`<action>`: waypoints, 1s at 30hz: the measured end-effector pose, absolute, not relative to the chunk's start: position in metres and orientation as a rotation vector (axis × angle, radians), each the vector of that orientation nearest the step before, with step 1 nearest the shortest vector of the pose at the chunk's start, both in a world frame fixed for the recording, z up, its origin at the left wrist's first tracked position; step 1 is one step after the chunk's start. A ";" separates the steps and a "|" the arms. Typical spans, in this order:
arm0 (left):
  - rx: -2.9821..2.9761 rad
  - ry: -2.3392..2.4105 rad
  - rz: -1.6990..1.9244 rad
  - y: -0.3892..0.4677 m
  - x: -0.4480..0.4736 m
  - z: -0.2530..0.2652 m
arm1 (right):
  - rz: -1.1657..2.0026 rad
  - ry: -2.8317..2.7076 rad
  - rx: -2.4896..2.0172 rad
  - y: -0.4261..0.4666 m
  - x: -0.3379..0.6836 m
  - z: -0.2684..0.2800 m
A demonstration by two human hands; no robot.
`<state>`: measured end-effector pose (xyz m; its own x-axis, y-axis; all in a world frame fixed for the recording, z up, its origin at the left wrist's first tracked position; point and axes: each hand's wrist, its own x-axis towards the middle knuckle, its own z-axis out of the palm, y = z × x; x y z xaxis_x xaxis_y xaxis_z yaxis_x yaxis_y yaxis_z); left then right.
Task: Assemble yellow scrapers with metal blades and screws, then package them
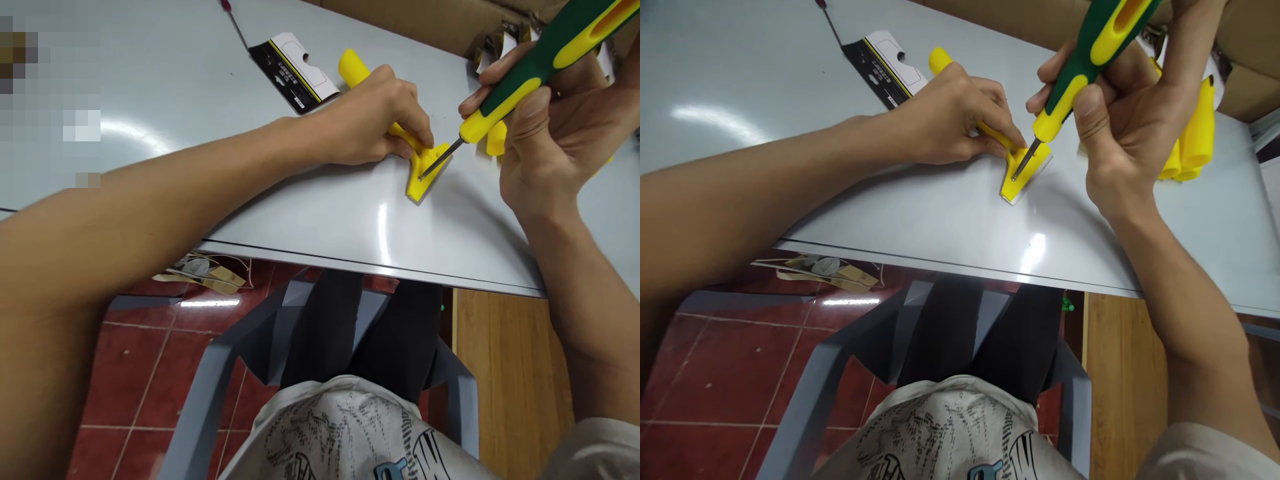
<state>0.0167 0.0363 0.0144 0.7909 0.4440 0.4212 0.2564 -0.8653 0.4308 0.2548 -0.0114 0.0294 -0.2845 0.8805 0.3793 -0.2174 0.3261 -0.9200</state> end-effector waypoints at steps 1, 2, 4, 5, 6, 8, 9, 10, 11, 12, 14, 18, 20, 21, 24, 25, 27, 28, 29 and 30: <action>2.629 0.528 0.744 0.036 0.017 0.015 | 1.227 -1.462 -0.643 -0.011 0.254 0.030; 2.631 0.527 0.745 0.036 0.016 0.015 | 1.227 -1.459 -0.643 -0.010 0.254 0.031; 2.638 0.528 0.749 0.036 0.016 0.016 | 1.228 -1.456 -0.642 -0.010 0.254 0.031; 2.640 0.527 0.749 0.036 0.016 0.016 | 1.228 -1.455 -0.641 -0.011 0.253 0.031; 2.642 0.527 0.748 0.036 0.016 0.016 | 1.228 -1.455 -0.640 -0.012 0.253 0.031; 2.640 0.523 0.751 0.036 0.017 0.016 | 1.227 -1.454 -0.639 -0.014 0.253 0.031; 2.637 0.522 0.756 0.036 0.017 0.015 | 1.226 -1.454 -0.640 -0.015 0.253 0.031; 2.634 0.526 0.761 0.036 0.017 0.015 | 1.225 -1.453 -0.640 -0.015 0.253 0.031; 2.631 0.535 0.767 0.035 0.017 0.015 | 1.224 -1.452 -0.641 -0.016 0.252 0.031; 2.625 0.543 0.769 0.035 0.017 0.015 | 1.223 -1.451 -0.641 -0.016 0.252 0.031; 2.612 0.542 0.781 0.035 0.017 0.015 | 1.222 -1.451 -0.639 -0.017 0.250 0.031; 2.626 0.524 0.795 0.036 0.017 0.015 | 1.218 -1.451 -0.633 -0.019 0.248 0.031; 2.651 0.536 0.780 0.036 0.017 0.014 | 1.215 -1.451 -0.633 -0.020 0.247 0.031; 2.659 0.534 0.777 0.037 0.017 0.014 | 1.213 -1.450 -0.634 -0.021 0.247 0.031; 2.672 0.498 0.786 0.037 0.019 0.011 | 1.208 -1.446 -0.637 -0.021 0.247 0.030; 2.673 0.492 0.791 0.038 0.020 0.010 | 1.208 -1.444 -0.638 -0.021 0.247 0.029; 2.672 0.510 0.789 0.039 0.021 0.008 | 1.208 -1.438 -0.637 -0.019 0.247 0.026; 2.669 0.526 0.787 0.039 0.022 0.007 | 1.208 -1.436 -0.636 -0.018 0.247 0.024; 2.664 0.541 0.791 0.039 0.022 0.006 | 1.208 -1.433 -0.636 -0.015 0.247 0.022; 2.663 0.552 0.795 0.039 0.022 0.006 | 1.206 -1.431 -0.636 -0.013 0.248 0.020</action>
<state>0.0216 0.0392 0.0058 0.7721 0.4425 0.4561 0.2725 -0.8789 0.3914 0.2483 -0.0128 0.0201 -0.2503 0.8855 0.3915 -0.2360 0.3363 -0.9117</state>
